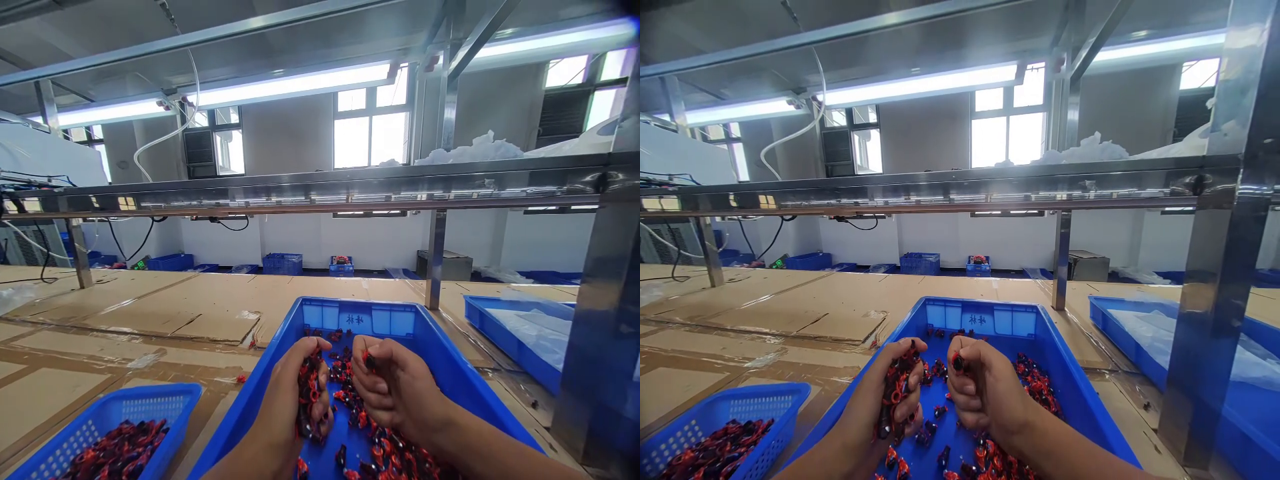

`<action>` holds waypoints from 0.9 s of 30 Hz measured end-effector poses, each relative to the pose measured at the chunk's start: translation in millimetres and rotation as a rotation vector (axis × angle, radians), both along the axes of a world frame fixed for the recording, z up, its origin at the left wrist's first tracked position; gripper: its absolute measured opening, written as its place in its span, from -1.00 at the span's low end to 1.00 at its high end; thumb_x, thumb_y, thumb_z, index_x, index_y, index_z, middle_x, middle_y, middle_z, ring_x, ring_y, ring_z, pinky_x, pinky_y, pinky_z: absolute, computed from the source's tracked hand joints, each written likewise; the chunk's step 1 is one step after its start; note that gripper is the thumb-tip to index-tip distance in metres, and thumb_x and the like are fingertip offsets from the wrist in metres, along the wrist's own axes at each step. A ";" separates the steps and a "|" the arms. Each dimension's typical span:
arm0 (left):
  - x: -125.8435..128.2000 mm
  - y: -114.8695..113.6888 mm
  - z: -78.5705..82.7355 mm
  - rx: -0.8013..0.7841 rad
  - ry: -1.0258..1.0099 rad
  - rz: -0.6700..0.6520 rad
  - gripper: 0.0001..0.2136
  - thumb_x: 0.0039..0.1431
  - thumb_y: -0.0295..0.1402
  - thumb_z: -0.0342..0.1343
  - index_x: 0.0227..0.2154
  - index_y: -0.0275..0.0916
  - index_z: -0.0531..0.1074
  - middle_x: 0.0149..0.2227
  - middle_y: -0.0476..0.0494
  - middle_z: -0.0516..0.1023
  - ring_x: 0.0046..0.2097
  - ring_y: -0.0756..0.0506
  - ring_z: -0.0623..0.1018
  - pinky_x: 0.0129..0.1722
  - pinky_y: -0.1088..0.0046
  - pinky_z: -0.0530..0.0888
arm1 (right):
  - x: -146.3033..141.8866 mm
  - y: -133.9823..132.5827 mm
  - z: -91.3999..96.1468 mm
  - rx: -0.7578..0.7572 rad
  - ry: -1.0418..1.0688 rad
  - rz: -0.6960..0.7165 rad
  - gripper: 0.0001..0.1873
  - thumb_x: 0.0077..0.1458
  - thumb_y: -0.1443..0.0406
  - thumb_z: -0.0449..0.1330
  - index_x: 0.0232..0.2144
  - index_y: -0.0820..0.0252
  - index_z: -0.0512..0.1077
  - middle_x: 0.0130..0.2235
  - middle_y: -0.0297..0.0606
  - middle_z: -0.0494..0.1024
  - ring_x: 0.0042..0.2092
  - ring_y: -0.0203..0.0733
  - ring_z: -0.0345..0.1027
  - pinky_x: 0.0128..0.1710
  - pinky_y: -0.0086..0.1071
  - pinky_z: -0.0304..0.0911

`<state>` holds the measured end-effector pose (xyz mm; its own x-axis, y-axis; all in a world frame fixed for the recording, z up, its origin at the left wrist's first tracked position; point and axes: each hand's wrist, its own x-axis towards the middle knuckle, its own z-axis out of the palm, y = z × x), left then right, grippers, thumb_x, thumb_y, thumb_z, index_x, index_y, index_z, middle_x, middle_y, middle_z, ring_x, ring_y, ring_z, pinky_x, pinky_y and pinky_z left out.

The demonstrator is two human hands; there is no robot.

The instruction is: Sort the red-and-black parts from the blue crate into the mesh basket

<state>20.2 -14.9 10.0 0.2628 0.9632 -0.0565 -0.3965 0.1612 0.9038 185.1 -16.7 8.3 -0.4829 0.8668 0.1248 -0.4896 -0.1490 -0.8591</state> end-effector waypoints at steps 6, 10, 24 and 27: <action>0.7 -1.2 -4.2 0.051 0.077 -0.073 -0.64 0.13 0.00 0.03 -0.19 -0.17 0.37 -0.57 0.12 0.30 -0.71 0.08 0.17 -0.72 0.54 0.19 | 1.2 -1.2 0.1 -0.022 0.048 0.071 -0.86 0.01 0.25 0.02 -0.53 0.16 0.24 -0.66 -0.50 0.08 -0.66 -0.43 -0.23 -0.74 -0.58 -0.28; 3.3 -5.2 -2.7 0.104 0.146 -0.030 -0.66 0.15 -0.02 0.01 -0.21 -0.19 0.37 -0.58 0.12 0.31 -0.70 0.08 0.20 -0.69 0.56 0.18 | 1.3 -1.4 0.7 -0.039 0.066 0.032 -0.82 0.03 0.20 0.02 -0.53 0.16 0.25 -0.61 -0.43 0.17 -0.63 -0.39 -0.06 -0.76 -0.58 -0.22; 5.2 -4.0 -15.7 -0.035 0.222 -0.119 -0.53 0.12 0.12 -0.06 -0.55 -0.24 0.33 -0.66 0.05 0.27 -0.74 0.06 0.21 -0.73 0.53 0.16 | -5.1 -7.5 2.8 0.719 -0.885 -0.491 -0.78 0.12 0.22 0.23 -0.16 0.05 0.52 -0.60 -0.49 0.25 -0.52 -0.33 0.07 -0.50 -0.44 -0.01; 6.5 -5.7 -15.7 -0.088 0.188 -0.126 -0.48 0.09 0.15 -0.04 -0.66 -0.23 0.26 -0.69 0.05 0.22 -0.74 0.06 0.19 -0.73 0.51 0.20 | -4.8 -10.7 4.9 0.810 -0.923 -0.577 -0.83 0.12 0.24 0.22 -0.22 0.05 0.55 -0.62 -0.49 0.23 -0.55 -0.33 0.07 -0.53 -0.43 0.00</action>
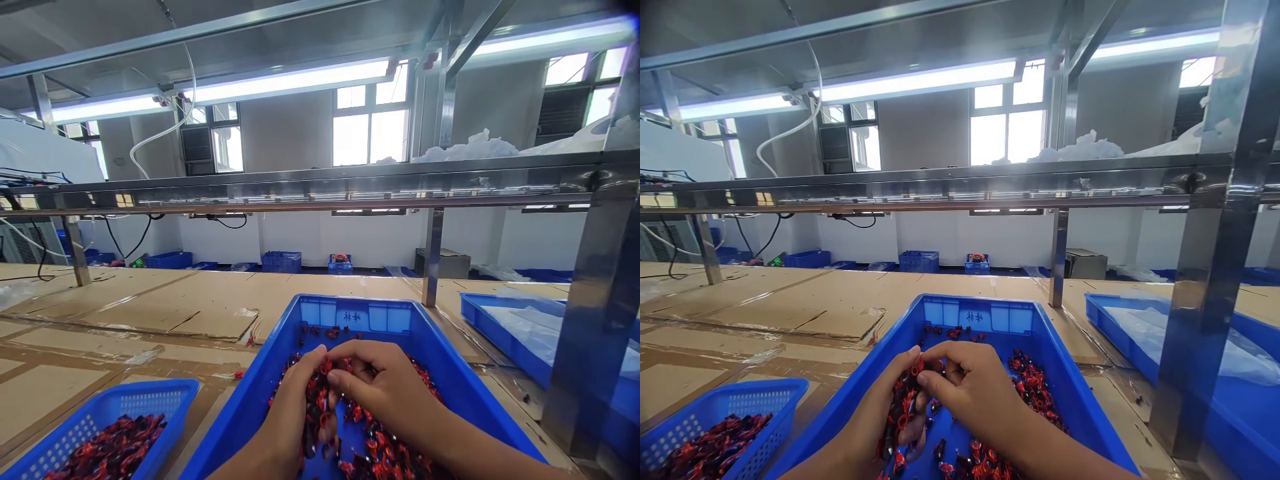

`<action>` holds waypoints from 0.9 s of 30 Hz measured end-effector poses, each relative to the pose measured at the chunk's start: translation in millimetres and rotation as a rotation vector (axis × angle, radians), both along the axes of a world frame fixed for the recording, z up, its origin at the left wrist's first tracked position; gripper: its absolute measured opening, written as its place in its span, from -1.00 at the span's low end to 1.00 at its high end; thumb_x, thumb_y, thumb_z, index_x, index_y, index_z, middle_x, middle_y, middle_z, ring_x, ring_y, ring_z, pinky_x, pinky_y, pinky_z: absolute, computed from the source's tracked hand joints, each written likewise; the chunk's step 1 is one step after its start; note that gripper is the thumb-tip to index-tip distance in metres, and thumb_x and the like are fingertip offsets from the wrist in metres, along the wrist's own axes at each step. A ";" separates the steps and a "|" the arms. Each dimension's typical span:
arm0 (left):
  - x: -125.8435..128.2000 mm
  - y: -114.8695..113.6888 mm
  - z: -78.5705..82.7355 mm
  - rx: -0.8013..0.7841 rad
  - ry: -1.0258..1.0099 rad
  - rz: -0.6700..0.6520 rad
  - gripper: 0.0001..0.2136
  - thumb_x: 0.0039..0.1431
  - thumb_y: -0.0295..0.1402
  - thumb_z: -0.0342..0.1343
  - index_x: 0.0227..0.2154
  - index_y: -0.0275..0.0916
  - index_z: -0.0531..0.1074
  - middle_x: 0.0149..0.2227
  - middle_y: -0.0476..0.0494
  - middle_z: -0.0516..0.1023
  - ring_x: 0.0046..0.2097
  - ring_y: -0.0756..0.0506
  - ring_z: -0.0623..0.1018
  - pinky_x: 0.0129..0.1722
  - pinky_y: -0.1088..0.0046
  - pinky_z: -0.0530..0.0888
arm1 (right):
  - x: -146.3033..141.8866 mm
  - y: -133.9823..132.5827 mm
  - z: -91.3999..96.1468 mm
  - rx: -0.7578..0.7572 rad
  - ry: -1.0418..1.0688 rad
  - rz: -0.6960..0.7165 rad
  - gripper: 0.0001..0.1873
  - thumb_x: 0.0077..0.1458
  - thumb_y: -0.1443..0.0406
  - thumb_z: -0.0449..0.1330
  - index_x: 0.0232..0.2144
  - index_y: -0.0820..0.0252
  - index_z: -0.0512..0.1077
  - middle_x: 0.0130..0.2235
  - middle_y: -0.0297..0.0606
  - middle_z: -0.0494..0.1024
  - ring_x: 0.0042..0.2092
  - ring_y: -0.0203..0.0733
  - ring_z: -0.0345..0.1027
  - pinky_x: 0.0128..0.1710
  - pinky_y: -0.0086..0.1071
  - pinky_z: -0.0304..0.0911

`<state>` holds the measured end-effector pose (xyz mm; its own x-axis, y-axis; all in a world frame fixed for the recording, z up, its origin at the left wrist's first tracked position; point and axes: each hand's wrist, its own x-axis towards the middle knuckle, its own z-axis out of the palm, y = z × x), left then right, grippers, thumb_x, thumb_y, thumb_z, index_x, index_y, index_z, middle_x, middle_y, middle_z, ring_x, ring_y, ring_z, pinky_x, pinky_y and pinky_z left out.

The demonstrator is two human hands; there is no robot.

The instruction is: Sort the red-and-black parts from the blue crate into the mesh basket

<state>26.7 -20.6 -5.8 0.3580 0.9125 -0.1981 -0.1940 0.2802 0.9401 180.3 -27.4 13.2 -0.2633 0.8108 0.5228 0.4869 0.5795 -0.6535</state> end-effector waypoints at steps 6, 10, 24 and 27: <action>-1.6 3.0 0.3 0.050 -0.027 0.034 -0.57 0.10 0.10 -0.01 -0.24 -0.18 0.41 -0.69 0.10 0.28 -0.73 0.03 0.20 -0.75 0.55 0.14 | 3.6 -6.0 0.9 0.444 -0.141 -0.090 -0.82 0.02 0.25 0.29 -0.28 0.19 0.52 -0.63 -0.45 0.36 -0.60 -0.33 0.22 -0.54 -0.42 0.12; -1.2 4.1 0.3 0.066 0.018 0.022 -0.51 0.12 0.12 -0.06 -0.18 -0.21 0.43 -0.76 0.08 0.25 -0.72 0.00 0.19 -0.73 0.56 0.12 | 3.2 -8.7 -3.9 0.589 -0.235 -0.068 -0.84 0.08 0.26 0.25 -0.27 0.21 0.50 -0.49 -0.32 0.54 -0.50 -0.26 0.38 -0.48 -0.39 0.21; -1.5 3.4 10.4 -0.093 -0.047 0.087 -0.57 0.09 0.12 0.00 -0.29 -0.18 0.38 -0.62 0.10 0.29 -0.71 0.06 0.18 -0.73 0.57 0.15 | 15.0 18.1 0.2 -0.546 0.575 0.194 -0.81 0.08 0.16 0.18 -0.39 0.16 0.43 -0.51 -0.44 0.28 -0.62 -0.44 -0.06 -0.73 -0.56 -0.23; 1.6 1.6 9.8 -0.154 -0.030 0.025 -0.57 0.08 0.13 -0.01 -0.43 -0.20 0.36 -0.64 0.09 0.28 -0.73 0.06 0.16 -0.76 0.54 0.16 | 4.6 8.9 -3.6 -0.239 0.172 0.117 -0.87 0.06 0.22 0.26 -0.32 0.12 0.53 -0.58 -0.44 0.33 -0.55 -0.37 0.07 -0.58 -0.49 -0.02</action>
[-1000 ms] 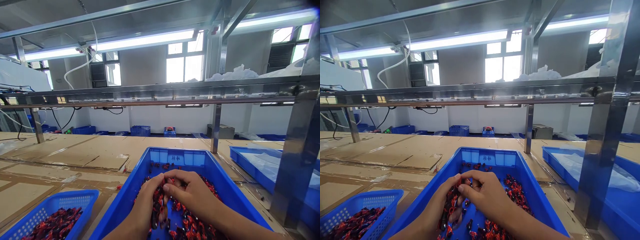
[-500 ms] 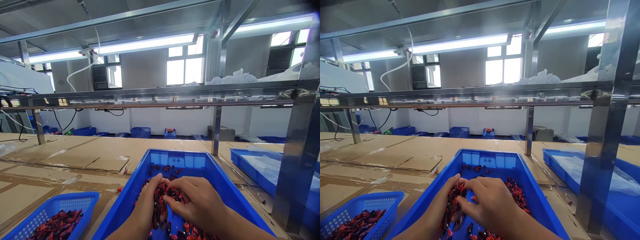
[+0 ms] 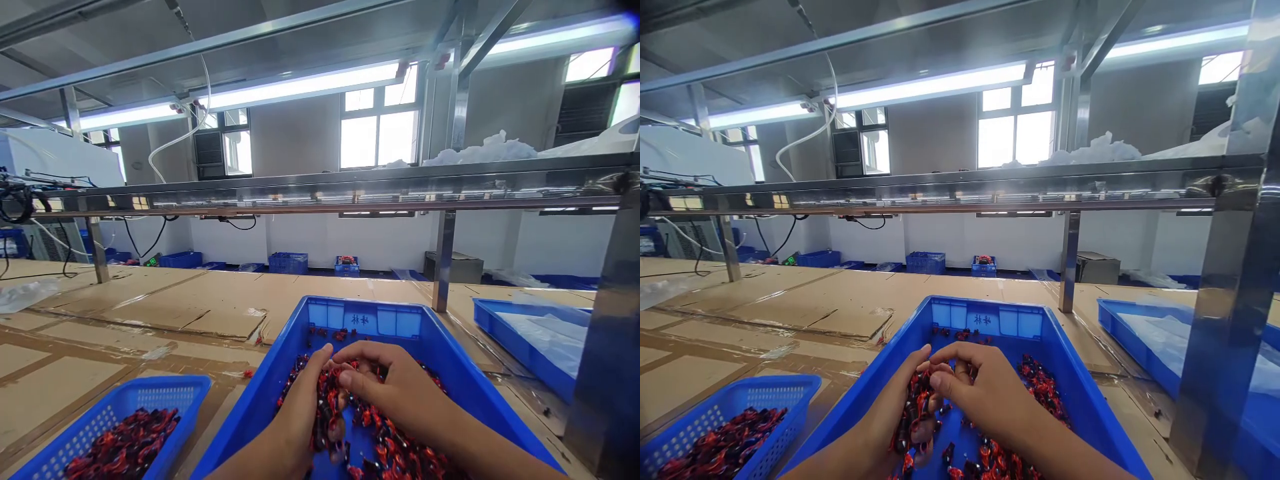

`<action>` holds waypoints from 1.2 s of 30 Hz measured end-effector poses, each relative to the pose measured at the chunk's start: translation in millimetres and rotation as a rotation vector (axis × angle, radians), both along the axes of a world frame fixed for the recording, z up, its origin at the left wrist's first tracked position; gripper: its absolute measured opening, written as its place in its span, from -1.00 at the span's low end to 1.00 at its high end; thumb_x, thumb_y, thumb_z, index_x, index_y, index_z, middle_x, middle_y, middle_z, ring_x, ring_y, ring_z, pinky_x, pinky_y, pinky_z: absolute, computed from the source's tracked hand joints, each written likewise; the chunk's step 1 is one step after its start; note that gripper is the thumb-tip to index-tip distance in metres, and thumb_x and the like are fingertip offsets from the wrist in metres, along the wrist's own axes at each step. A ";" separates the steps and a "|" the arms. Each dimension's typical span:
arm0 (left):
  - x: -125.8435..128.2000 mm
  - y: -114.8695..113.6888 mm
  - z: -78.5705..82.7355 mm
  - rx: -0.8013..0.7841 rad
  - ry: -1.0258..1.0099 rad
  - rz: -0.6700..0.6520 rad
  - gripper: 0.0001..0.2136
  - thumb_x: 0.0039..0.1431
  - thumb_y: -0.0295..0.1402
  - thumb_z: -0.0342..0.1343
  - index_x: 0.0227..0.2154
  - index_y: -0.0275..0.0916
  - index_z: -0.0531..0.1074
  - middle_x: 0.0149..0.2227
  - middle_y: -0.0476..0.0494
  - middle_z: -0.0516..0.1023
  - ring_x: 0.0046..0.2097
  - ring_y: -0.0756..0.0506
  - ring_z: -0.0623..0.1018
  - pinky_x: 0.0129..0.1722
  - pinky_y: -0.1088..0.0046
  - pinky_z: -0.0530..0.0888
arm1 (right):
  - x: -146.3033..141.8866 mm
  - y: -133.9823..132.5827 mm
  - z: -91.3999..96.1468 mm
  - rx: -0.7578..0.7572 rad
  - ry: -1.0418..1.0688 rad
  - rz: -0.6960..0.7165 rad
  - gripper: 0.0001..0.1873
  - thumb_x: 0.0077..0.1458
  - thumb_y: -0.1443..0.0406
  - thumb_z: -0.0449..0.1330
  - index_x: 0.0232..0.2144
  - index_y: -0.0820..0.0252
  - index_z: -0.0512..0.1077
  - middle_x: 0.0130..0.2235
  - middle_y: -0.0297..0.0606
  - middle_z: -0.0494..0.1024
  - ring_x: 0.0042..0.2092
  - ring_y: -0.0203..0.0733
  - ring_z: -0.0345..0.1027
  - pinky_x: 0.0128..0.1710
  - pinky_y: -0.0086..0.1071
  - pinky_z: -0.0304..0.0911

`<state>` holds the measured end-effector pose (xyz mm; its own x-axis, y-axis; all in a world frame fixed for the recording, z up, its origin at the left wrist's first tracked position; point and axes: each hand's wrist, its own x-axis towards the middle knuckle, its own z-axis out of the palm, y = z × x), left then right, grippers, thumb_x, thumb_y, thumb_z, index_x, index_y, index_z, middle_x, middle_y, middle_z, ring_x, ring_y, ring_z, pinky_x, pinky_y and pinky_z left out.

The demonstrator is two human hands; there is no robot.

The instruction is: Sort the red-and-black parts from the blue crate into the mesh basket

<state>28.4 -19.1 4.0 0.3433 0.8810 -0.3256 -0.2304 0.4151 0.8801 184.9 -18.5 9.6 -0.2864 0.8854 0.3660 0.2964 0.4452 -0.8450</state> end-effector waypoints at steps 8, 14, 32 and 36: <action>0.2 -1.5 -3.5 -0.136 -0.058 -0.084 -0.55 0.08 0.13 0.02 -0.48 -0.22 0.37 -0.65 0.10 0.23 -0.71 0.08 0.12 -0.76 0.55 0.15 | -5.2 -0.4 1.7 -0.181 0.177 -0.064 -0.83 0.13 0.19 0.19 -0.42 0.16 0.47 -0.59 -0.48 0.24 -0.58 -0.41 0.05 -0.60 -0.52 -0.03; -5.2 5.8 -5.6 -0.154 -0.104 -0.131 -0.53 0.06 0.10 0.06 -0.13 -0.15 0.43 -0.60 0.12 0.25 -0.69 0.07 0.11 -0.74 0.55 0.16 | 5.2 8.9 5.7 -0.707 0.716 0.087 -0.79 0.14 0.16 0.13 -0.39 0.18 0.38 -0.63 -0.54 0.08 -0.67 -0.47 -0.22 -0.75 -0.56 -0.34; 0.7 1.9 -4.7 -0.083 0.078 -0.121 -0.48 0.19 0.13 -0.18 -0.44 -0.24 0.40 -0.62 0.03 0.32 -0.72 0.05 0.19 -0.72 0.53 0.18 | -6.3 -2.3 0.8 -0.204 0.156 0.050 -0.86 0.10 0.23 0.20 -0.38 0.15 0.52 -0.52 -0.39 0.43 -0.54 -0.37 0.22 -0.58 -0.51 0.07; 3.3 0.9 -7.1 0.015 0.093 -0.102 -0.52 0.19 0.06 -0.10 -0.52 -0.26 0.40 -0.68 0.02 0.29 -0.72 0.06 0.19 -0.69 0.58 0.11 | -12.7 -11.4 -3.3 -0.010 -0.138 -0.079 -0.89 0.01 0.21 0.29 -0.44 0.11 0.56 -0.53 -0.38 0.46 -0.46 -0.28 0.25 -0.49 -0.44 0.07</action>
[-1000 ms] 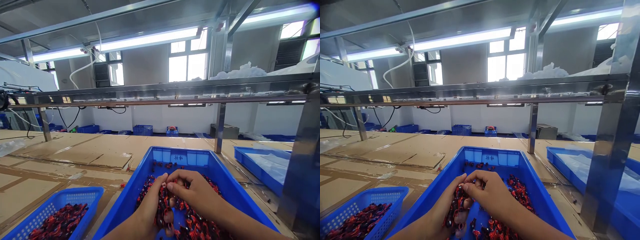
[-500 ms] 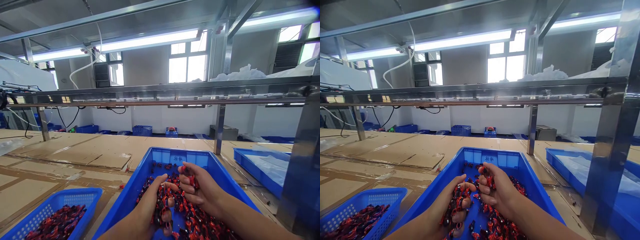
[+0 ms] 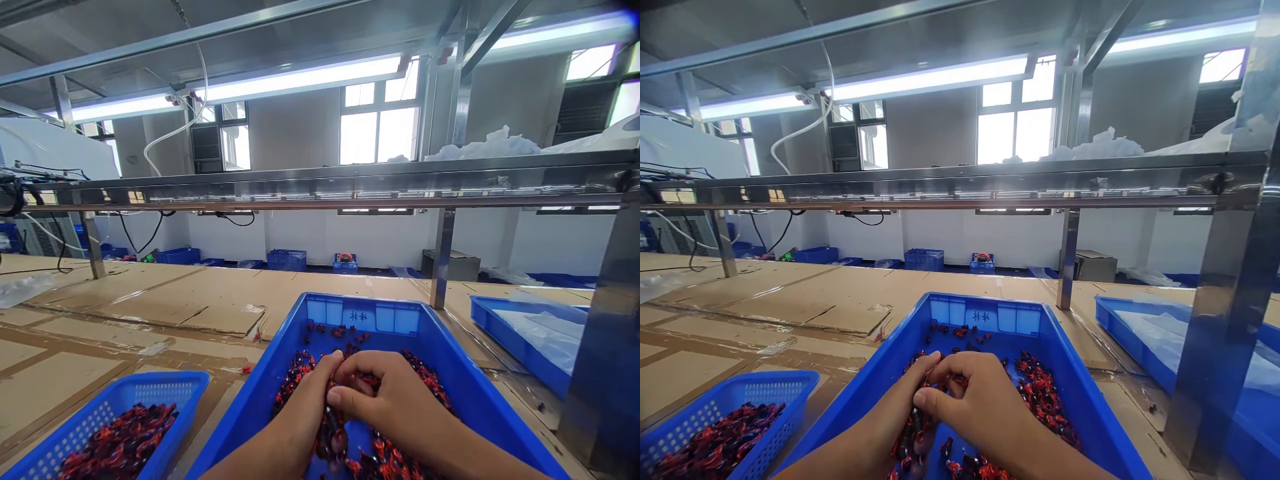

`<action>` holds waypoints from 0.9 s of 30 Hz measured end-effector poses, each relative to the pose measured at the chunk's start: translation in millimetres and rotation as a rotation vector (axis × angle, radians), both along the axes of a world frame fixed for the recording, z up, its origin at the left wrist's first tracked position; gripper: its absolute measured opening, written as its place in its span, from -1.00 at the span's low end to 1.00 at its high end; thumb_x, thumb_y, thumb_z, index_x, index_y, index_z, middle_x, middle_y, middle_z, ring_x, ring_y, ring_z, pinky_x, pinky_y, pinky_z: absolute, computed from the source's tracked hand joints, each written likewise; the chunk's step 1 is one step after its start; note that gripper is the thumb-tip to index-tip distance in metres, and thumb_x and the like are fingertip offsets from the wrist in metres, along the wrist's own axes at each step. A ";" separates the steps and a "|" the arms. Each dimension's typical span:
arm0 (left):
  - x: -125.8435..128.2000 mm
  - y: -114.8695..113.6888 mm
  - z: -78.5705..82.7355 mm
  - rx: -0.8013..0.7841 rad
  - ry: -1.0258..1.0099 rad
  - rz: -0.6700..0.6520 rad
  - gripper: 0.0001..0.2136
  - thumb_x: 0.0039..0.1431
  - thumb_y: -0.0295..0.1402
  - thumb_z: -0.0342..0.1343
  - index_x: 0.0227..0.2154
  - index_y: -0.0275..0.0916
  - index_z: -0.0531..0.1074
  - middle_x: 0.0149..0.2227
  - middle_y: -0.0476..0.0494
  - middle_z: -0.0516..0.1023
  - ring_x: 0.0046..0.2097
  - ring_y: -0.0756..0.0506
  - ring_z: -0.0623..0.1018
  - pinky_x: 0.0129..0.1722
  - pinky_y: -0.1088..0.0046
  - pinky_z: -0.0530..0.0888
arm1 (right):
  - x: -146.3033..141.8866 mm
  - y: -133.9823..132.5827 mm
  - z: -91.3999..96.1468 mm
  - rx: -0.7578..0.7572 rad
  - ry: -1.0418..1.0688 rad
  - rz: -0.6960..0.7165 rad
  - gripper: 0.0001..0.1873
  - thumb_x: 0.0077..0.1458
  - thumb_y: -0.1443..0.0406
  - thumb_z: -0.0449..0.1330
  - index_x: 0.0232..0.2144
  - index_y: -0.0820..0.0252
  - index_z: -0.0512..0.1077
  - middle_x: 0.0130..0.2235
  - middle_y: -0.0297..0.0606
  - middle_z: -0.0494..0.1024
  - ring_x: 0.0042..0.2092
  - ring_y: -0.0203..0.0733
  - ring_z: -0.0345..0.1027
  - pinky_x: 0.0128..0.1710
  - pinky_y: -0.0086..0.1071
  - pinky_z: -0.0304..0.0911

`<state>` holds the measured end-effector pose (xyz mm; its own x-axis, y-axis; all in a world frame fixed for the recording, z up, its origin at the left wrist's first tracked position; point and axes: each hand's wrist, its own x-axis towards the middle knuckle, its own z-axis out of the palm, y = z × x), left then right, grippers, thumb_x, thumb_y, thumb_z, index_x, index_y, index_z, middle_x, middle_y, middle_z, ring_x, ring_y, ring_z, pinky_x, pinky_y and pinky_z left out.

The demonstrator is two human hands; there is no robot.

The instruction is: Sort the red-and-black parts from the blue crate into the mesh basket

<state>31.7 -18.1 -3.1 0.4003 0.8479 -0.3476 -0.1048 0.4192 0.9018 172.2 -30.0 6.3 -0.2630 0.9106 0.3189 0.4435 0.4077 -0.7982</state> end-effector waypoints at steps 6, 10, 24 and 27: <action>-1.4 2.9 -5.3 0.099 0.050 0.054 -0.56 0.20 0.00 -0.08 -0.48 -0.26 0.46 -0.68 0.03 0.30 -0.66 0.03 0.25 -0.58 0.54 0.21 | -2.2 2.9 0.5 -0.066 -0.088 -0.089 -0.87 -0.04 0.20 0.30 -0.41 0.10 0.59 -0.46 -0.33 0.54 -0.40 -0.20 0.33 -0.43 -0.40 0.09; -3.4 8.3 -12.2 0.155 0.088 0.126 -0.60 0.16 0.00 0.01 -0.48 -0.26 0.45 -0.51 -0.05 0.47 -0.45 -0.06 0.44 -0.37 0.45 0.35 | -3.2 0.5 1.5 -0.116 -0.124 -0.155 -0.82 -0.09 0.17 0.30 -0.55 0.16 0.56 -0.52 -0.33 0.51 -0.45 -0.23 0.28 -0.46 -0.41 0.05; -2.3 2.8 5.0 -0.246 -0.136 0.058 -0.58 0.15 0.05 -0.03 -0.56 -0.22 0.35 -0.71 0.10 0.26 -0.76 0.08 0.16 -0.73 0.57 0.11 | -0.9 -3.1 2.8 0.261 -0.139 -0.189 -0.89 -0.03 0.33 0.20 -0.41 0.14 0.54 -0.54 -0.35 0.49 -0.50 -0.26 0.31 -0.48 -0.43 0.15; -8.0 4.0 10.7 -0.294 -0.195 0.046 -0.58 0.12 0.04 0.01 -0.61 -0.22 0.31 -0.72 0.12 0.22 -0.76 0.09 0.16 -0.74 0.56 0.15 | 3.1 -5.1 0.9 0.588 -0.224 -0.105 -0.80 0.02 0.36 0.21 -0.26 0.10 0.55 -0.48 -0.32 0.50 -0.49 -0.27 0.34 -0.47 -0.42 0.20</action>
